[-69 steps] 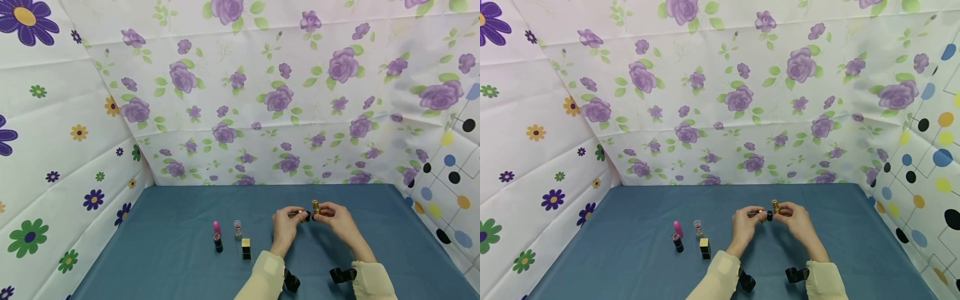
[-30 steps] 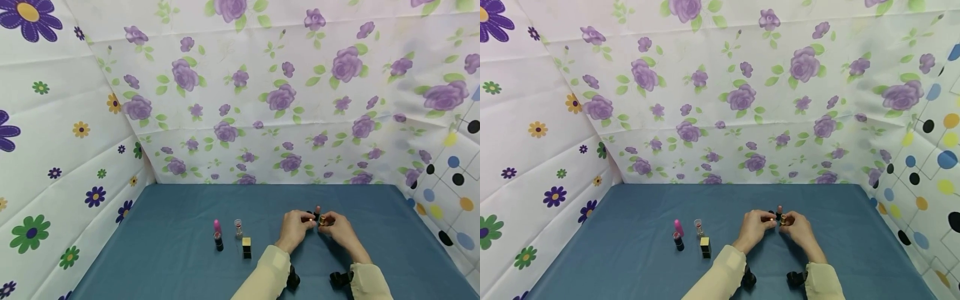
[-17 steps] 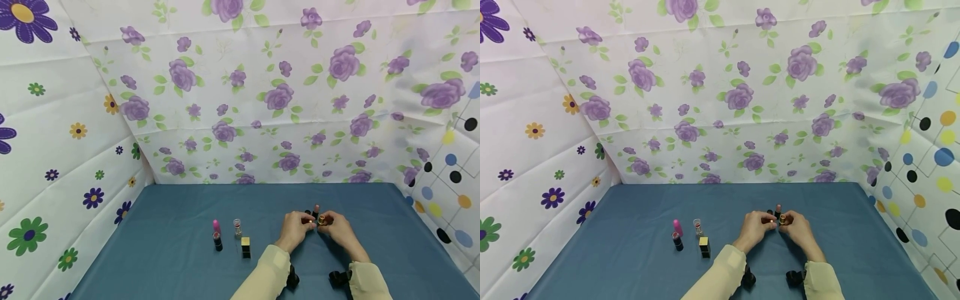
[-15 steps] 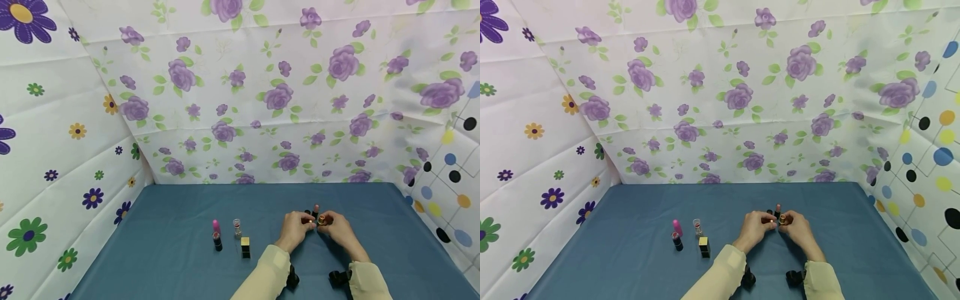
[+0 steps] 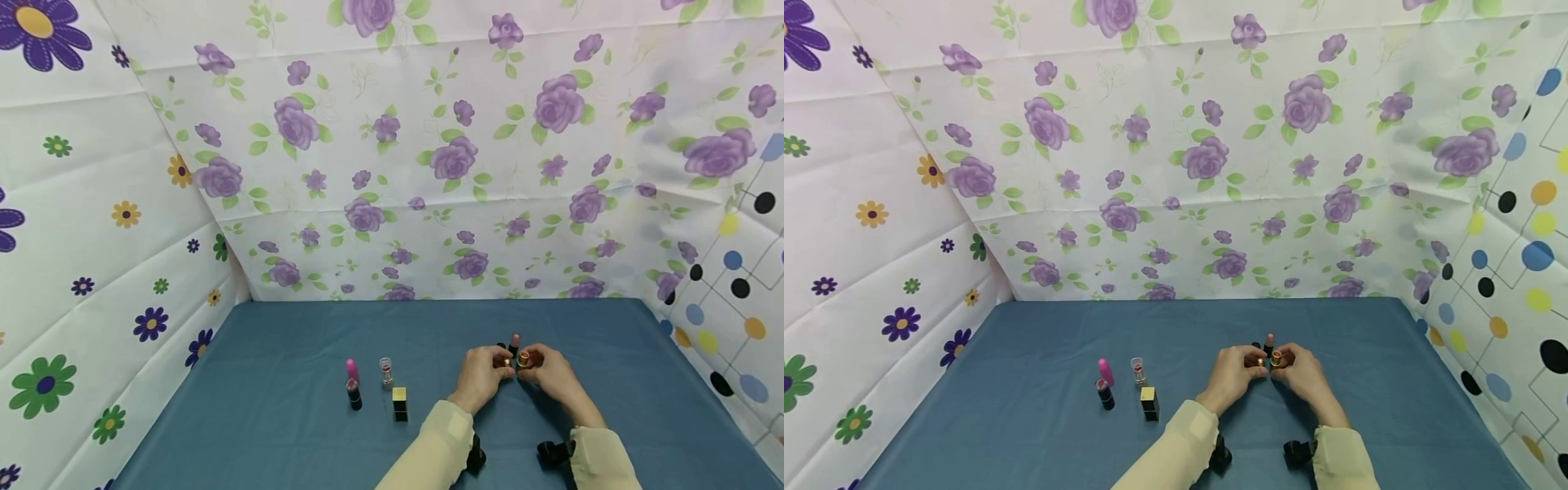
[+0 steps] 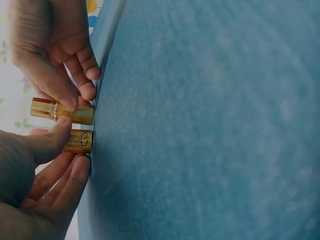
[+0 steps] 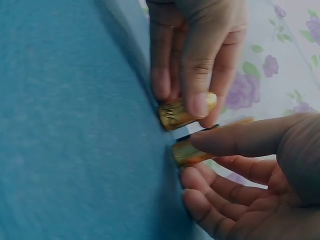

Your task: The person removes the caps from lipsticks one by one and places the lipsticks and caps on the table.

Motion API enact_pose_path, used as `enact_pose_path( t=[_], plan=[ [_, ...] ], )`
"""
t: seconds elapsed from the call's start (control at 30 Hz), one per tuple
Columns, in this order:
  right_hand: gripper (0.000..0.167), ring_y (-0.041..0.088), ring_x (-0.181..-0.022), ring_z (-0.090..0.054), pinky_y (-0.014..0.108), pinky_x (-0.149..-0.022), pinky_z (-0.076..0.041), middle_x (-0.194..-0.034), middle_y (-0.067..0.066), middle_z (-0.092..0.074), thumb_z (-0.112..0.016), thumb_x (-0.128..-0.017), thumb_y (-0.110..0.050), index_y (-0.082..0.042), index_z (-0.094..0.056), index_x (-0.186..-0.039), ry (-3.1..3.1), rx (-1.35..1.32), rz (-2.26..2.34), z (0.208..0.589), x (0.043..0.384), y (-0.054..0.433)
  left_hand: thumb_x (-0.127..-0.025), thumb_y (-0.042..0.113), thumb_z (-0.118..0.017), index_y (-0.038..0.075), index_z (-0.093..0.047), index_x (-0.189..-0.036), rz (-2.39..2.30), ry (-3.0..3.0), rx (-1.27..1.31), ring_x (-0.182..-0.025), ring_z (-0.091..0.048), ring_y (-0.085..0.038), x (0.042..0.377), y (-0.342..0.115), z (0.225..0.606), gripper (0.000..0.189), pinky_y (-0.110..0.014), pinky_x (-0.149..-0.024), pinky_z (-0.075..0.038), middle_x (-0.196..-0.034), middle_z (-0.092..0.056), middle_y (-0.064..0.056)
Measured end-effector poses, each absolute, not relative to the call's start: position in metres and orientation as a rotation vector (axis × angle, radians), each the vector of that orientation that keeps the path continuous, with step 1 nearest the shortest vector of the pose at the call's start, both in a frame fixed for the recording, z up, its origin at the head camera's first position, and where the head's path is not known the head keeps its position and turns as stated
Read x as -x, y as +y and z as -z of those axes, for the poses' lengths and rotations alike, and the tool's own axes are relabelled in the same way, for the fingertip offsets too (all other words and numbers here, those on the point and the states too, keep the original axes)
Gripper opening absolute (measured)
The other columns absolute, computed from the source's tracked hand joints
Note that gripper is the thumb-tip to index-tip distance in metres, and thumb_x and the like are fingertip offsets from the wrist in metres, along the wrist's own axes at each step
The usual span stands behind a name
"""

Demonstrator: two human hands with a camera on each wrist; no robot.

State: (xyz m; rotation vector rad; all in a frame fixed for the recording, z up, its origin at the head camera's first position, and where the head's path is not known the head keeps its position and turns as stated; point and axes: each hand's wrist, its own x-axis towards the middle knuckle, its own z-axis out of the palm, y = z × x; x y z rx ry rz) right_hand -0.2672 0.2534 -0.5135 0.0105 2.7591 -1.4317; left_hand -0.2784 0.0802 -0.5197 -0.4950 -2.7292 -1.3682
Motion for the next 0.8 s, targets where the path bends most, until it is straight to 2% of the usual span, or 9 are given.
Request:
enact_pose_path(
  t=[0.23,0.37,0.53,0.7,0.8],
  plan=[
    [0.048,0.032,-0.093,-0.066,0.041,-0.070,-0.054,-0.112,0.025,-0.061,-0.055,-0.087,0.017,0.012,-0.051,-0.135,2.639,0.050,1.512,0.499,0.265,0.256,-0.087,0.015,-0.084,0.015,-0.081,-0.114,1.437,-2.734,0.478,-0.079,-0.063,0.000,0.278,0.077,0.517,0.026,-0.020,-0.071,-0.055,-0.094,-0.074,0.005],
    [0.050,0.039,-0.099,-0.066,0.044,-0.072,-0.056,-0.120,0.029,-0.058,-0.049,-0.090,0.019,0.011,-0.048,-0.140,2.669,0.070,1.534,0.492,0.263,0.258,-0.092,0.021,-0.081,0.015,-0.078,-0.119,1.421,-2.718,0.483,-0.081,-0.062,-0.001,0.276,0.074,0.513,0.028,-0.022,-0.072,-0.054,-0.099,-0.073,0.003],
    [0.039,0.042,-0.104,-0.065,0.050,-0.078,-0.057,-0.121,0.029,-0.060,-0.050,-0.100,0.011,0.008,-0.053,-0.138,2.816,0.036,1.515,0.483,0.261,0.259,-0.099,0.033,-0.071,0.019,-0.076,-0.124,1.407,-2.664,0.494,-0.084,-0.057,-0.001,0.272,0.073,0.499,0.029,-0.023,-0.071,-0.051,-0.102,-0.067,0.009],
    [0.030,0.041,-0.108,-0.066,0.054,-0.088,-0.058,-0.121,0.027,-0.062,-0.051,-0.105,0.001,0.004,-0.059,-0.134,2.877,-0.028,1.577,0.479,0.260,0.259,-0.104,0.036,-0.064,0.022,-0.076,-0.124,1.479,-2.607,0.573,-0.087,-0.057,0.001,0.268,0.071,0.485,0.027,-0.022,-0.075,-0.051,-0.103,-0.066,0.014],
    [0.028,0.038,-0.111,-0.066,0.046,-0.090,-0.059,-0.123,0.026,-0.063,-0.050,-0.107,-0.001,0.003,-0.061,-0.133,2.889,-0.004,1.630,0.477,0.257,0.261,-0.106,0.037,-0.061,0.021,-0.077,-0.122,1.504,-2.593,0.626,-0.090,-0.059,0.001,0.267,0.068,0.478,0.028,-0.022,-0.079,-0.052,-0.104,-0.068,0.013]
  ],
)
